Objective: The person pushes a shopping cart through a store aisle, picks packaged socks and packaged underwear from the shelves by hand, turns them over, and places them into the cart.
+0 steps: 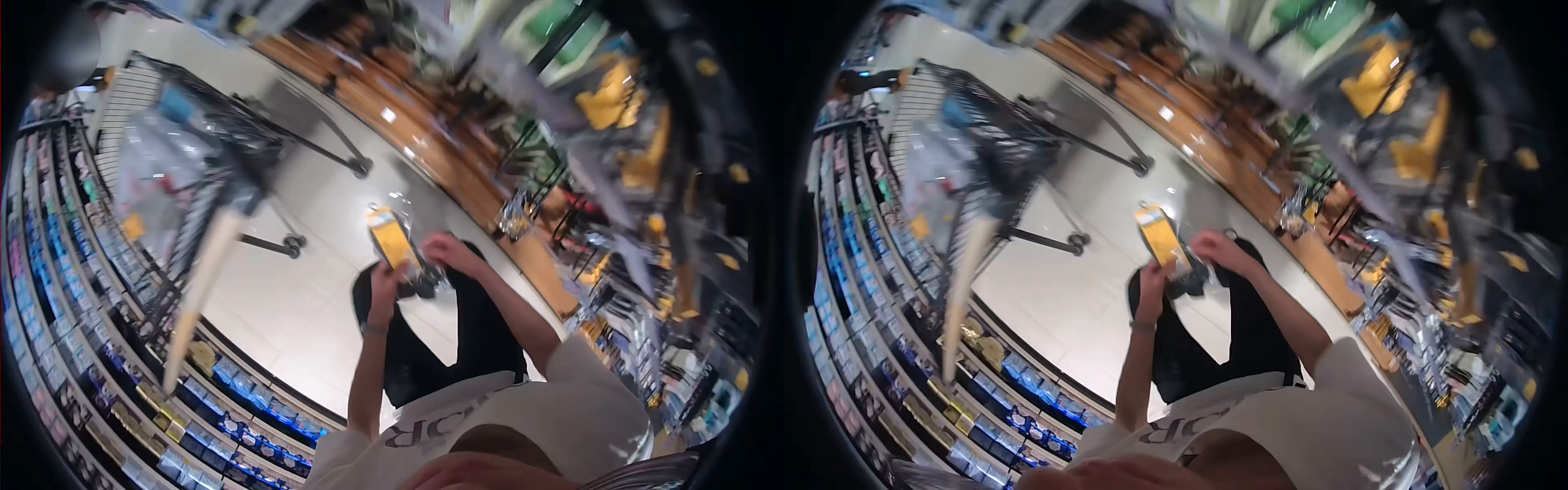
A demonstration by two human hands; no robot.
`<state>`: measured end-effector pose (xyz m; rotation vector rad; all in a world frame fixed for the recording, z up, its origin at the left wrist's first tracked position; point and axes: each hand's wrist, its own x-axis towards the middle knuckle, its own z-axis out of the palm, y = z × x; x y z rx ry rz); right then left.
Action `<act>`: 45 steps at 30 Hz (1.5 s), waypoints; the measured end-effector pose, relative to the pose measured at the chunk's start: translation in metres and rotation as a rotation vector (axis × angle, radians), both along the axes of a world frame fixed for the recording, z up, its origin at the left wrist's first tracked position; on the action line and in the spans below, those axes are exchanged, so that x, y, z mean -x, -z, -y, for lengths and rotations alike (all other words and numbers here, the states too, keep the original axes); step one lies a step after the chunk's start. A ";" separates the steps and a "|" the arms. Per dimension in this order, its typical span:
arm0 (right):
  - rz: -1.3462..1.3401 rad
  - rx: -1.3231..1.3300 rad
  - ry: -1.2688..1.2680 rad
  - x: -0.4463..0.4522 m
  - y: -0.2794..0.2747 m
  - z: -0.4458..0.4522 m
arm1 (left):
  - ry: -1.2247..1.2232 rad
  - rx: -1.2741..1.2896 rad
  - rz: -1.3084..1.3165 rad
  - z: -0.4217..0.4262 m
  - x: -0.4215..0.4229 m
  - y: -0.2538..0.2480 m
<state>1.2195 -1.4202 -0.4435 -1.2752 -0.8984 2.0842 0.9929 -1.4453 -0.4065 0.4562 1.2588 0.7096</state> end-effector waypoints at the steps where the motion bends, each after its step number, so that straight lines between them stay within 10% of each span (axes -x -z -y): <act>1: 0.009 -0.010 0.008 -0.010 -0.052 0.011 | 0.065 -0.052 -0.005 0.003 0.001 -0.065; 9: -0.345 -0.189 -0.019 -0.020 -0.408 0.013 | -0.214 -0.197 0.395 0.029 -0.013 -0.428; 15: -0.222 -0.281 -0.031 0.098 -0.539 -0.065 | -0.367 0.110 1.763 -0.002 0.019 -0.534; 23: -0.200 -0.454 -0.204 0.227 -0.662 -0.125 | -0.204 -0.132 1.827 -0.059 0.127 -0.594; 27: -0.245 -0.529 -0.239 0.288 -0.653 -0.160 | -0.275 -0.433 1.216 -0.076 0.195 -0.595; 31: -0.512 -0.191 -0.110 0.338 -0.595 -0.173 | -0.750 -0.786 -0.515 -0.093 0.269 -0.501; 41: 0.218 -0.779 -0.033 0.495 -0.448 -0.281 | -0.687 -0.727 -0.827 -0.204 0.412 -0.393; 43: 0.787 -0.976 -0.006 0.497 -0.404 -0.295 | -0.527 -0.589 -1.059 -0.220 0.434 -0.361; 45: 0.377 -1.135 0.190 0.456 -0.417 -0.266 | -0.211 -0.428 -1.339 -0.225 0.473 -0.323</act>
